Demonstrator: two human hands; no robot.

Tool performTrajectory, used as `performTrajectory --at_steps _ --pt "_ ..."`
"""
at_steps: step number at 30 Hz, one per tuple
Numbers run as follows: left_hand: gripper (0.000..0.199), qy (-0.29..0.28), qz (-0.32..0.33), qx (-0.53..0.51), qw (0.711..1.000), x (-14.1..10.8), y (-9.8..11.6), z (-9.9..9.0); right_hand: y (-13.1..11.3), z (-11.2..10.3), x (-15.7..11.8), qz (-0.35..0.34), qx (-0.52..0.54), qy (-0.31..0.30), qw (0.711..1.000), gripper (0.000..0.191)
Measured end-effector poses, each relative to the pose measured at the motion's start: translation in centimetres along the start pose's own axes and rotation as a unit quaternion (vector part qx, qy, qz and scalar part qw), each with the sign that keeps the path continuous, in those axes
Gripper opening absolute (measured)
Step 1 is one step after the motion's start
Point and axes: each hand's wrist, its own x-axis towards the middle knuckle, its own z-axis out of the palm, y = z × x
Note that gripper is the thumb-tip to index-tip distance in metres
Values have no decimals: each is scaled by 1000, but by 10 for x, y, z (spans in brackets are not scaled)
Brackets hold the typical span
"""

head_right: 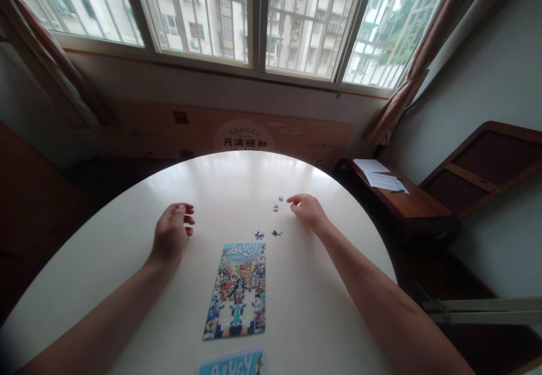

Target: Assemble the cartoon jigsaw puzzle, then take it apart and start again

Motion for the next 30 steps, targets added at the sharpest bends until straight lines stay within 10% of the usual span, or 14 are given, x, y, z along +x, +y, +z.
performTrajectory --at_steps 11,30 --pt "20 -16 27 2 1000 -2 -5 4 -29 1 17 -193 -254 -136 938 26" --pt "18 -79 117 46 989 -11 0 13 -44 -6 13 -185 -350 -156 905 7"
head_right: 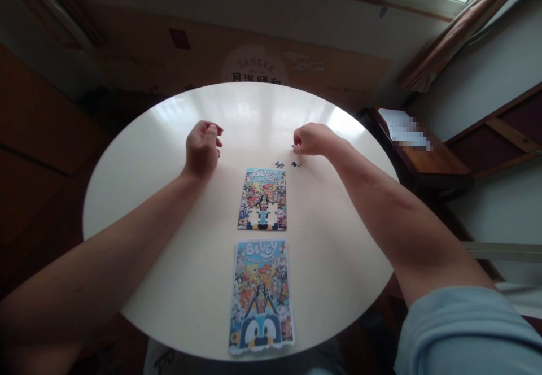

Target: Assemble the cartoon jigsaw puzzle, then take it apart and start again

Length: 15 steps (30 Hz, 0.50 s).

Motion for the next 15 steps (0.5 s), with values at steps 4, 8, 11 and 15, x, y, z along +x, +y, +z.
performTrajectory --at_steps 4,8,11,15 --pt "13 -70 32 3 997 -9 13 3 -14 -4 -18 5 179 41 983 11" --pt "5 -192 14 -21 981 -25 29 11 -40 -3 -41 -24 438 28 898 20" --pt "7 -264 5 -34 964 -36 37 16 -61 0 -57 -62 507 -5 860 22" --pt "12 -315 36 -17 948 -42 43 17 -79 1 -73 -95 520 -33 848 19"
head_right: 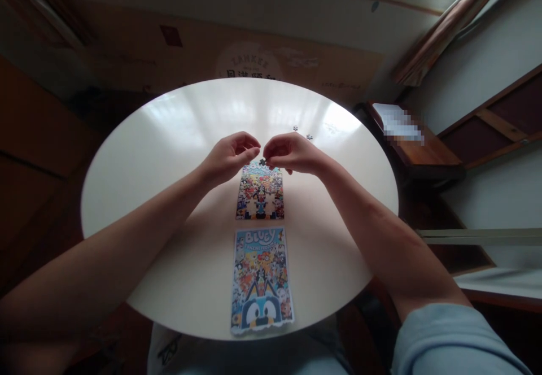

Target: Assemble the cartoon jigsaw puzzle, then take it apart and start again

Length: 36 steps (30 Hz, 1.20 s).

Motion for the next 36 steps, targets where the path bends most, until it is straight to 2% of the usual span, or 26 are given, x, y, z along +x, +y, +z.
performTrajectory --at_steps 3,6,8,10,13,17,21,24,27,31,36 --pt "14 -27 7 -2 1000 -2 4 -1 -4 7 -7 1 -21 37 999 20" --pt "16 -42 -14 -40 998 -4 8 -2 -1 13 -13 9 -7 80 997 20" --pt "17 -57 -37 -63 996 -4 9 -2 4 15 -16 14 38 75 996 26" --pt "16 -76 -59 -78 992 -5 8 -2 10 17 -18 17 72 56 996 40" --pt "13 -103 -80 -91 987 -5 6 -1 18 17 -20 18 90 26 995 51" --pt "14 -131 -94 -118 980 -6 7 0 21 18 -20 11 101 3 995 48" --pt "20 -144 -103 -122 977 -7 10 -1 25 16 -22 4 100 53 994 38" --pt "14 -125 -123 -94 980 -7 9 -2 29 10 -26 -20 53 116 992 28" --pt "11 -95 -144 -78 982 -6 6 -4 29 4 -30 -65 -47 144 986 19" --pt "11 -83 -174 -94 977 -5 5 -5 20 5 -33 -136 -177 128 966 11" --pt "12 -108 -229 -116 960 -4 9 -5 15 13 -31 -199 -218 105 950 11"
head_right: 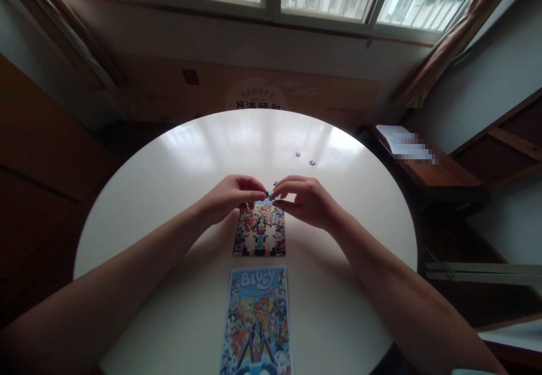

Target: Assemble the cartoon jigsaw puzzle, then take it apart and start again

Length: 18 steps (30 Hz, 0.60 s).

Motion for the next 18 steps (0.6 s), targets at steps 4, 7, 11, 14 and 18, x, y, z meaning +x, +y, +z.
performTrajectory --at_steps 4,7,11,14,18 --pt "14 -15 -7 -8 1000 0 0 1 0 5 -1 -23 -17 0 1000 9" --pt "18 -37 -8 21 999 -1 1 -1 0 3 -3 -19 -22 -9 1000 10" --pt "16 -35 94 199 975 -3 3 -8 -4 -6 -5 -3 -20 -110 994 12" --pt "14 -57 192 351 915 -5 3 -12 -9 -10 -5 0 -30 -201 979 12" --pt "17 -121 226 408 876 -6 -1 -13 -14 -7 -5 8 -69 -246 967 13"
